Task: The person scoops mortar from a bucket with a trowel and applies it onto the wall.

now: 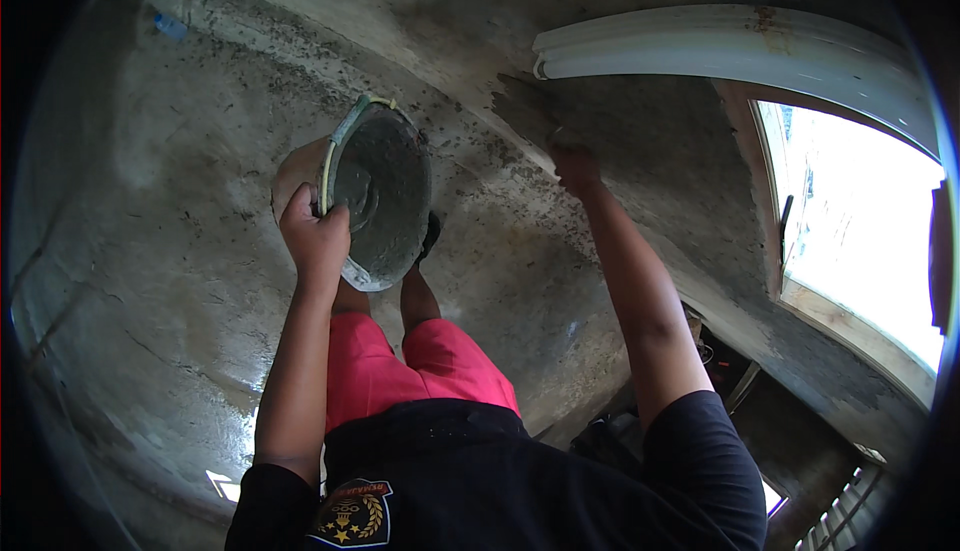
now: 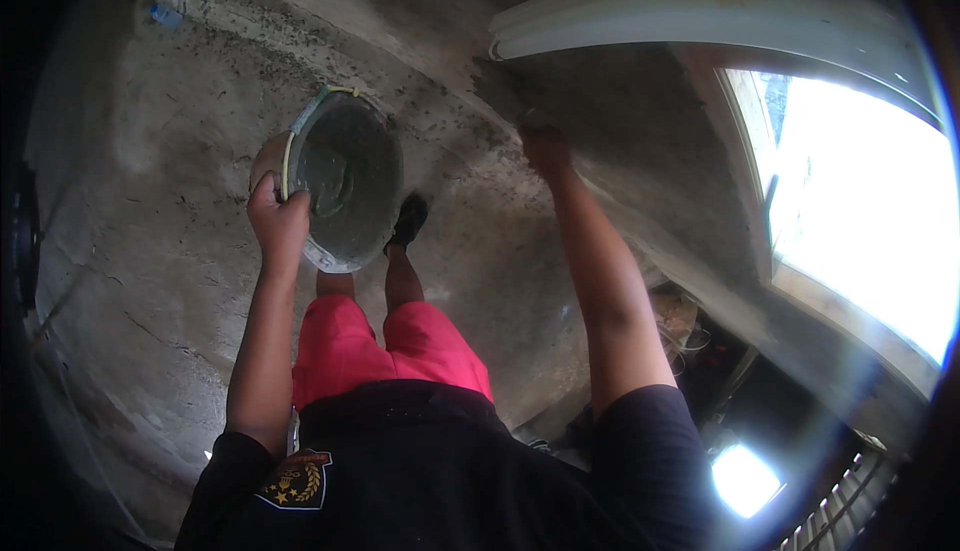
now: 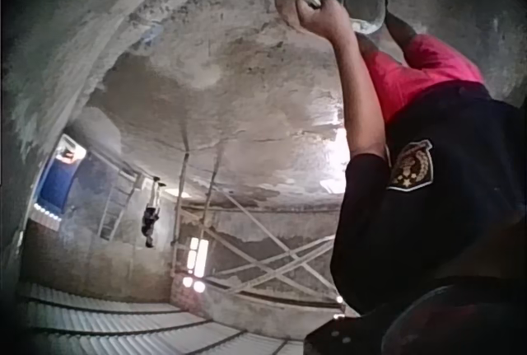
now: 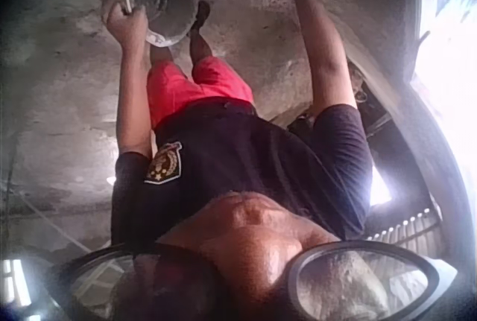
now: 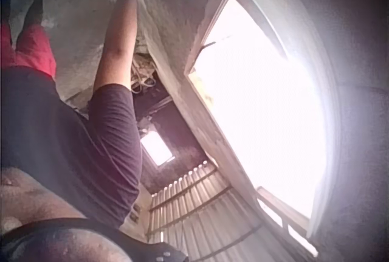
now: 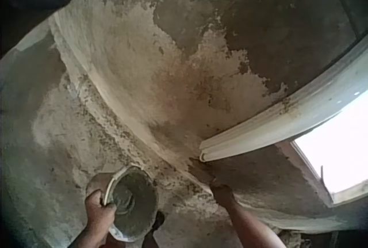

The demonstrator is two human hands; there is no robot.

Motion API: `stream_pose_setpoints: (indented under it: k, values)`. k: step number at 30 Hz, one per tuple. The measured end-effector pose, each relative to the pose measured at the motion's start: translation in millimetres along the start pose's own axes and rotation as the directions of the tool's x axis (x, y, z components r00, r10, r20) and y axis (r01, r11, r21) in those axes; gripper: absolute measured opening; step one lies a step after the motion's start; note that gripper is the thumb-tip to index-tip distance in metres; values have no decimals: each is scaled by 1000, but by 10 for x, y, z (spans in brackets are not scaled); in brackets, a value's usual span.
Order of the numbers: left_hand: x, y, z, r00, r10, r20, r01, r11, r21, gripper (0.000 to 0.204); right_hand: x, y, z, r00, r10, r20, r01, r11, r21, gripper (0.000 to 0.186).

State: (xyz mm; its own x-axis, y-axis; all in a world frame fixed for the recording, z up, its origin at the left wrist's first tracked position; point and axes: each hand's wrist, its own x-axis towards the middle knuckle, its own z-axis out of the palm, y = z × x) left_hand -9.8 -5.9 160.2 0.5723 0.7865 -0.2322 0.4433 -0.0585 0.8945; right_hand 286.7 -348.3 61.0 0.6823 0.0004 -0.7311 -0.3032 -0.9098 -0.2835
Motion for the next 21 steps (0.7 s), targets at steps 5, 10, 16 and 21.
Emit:
stream_pose_setpoints:
  k: [5, 10, 16, 21]
  values:
    - [-23, 53, -11, 1000, 0, 15, 1, 999, -48, 20, -579, 141, -33, 991, -39, -126, 35, 999, -36, 69]
    - [-48, 197, -30, 998, -46, 32, 47, 999, -15, 18, -486, 84, 52, 998, -43, -40, 35, 981, -189, 75]
    - [-40, 246, -66, 999, -26, 40, 27, 999, -28, 15, -8, -47, -14, 999, 18, -42, -21, 996, -84, 73]
    - [-57, 236, -141, 998, 3, 59, -3, 1000, 10, 11, -777, 273, 52, 988, 77, -135, -73, 997, 39, 73]
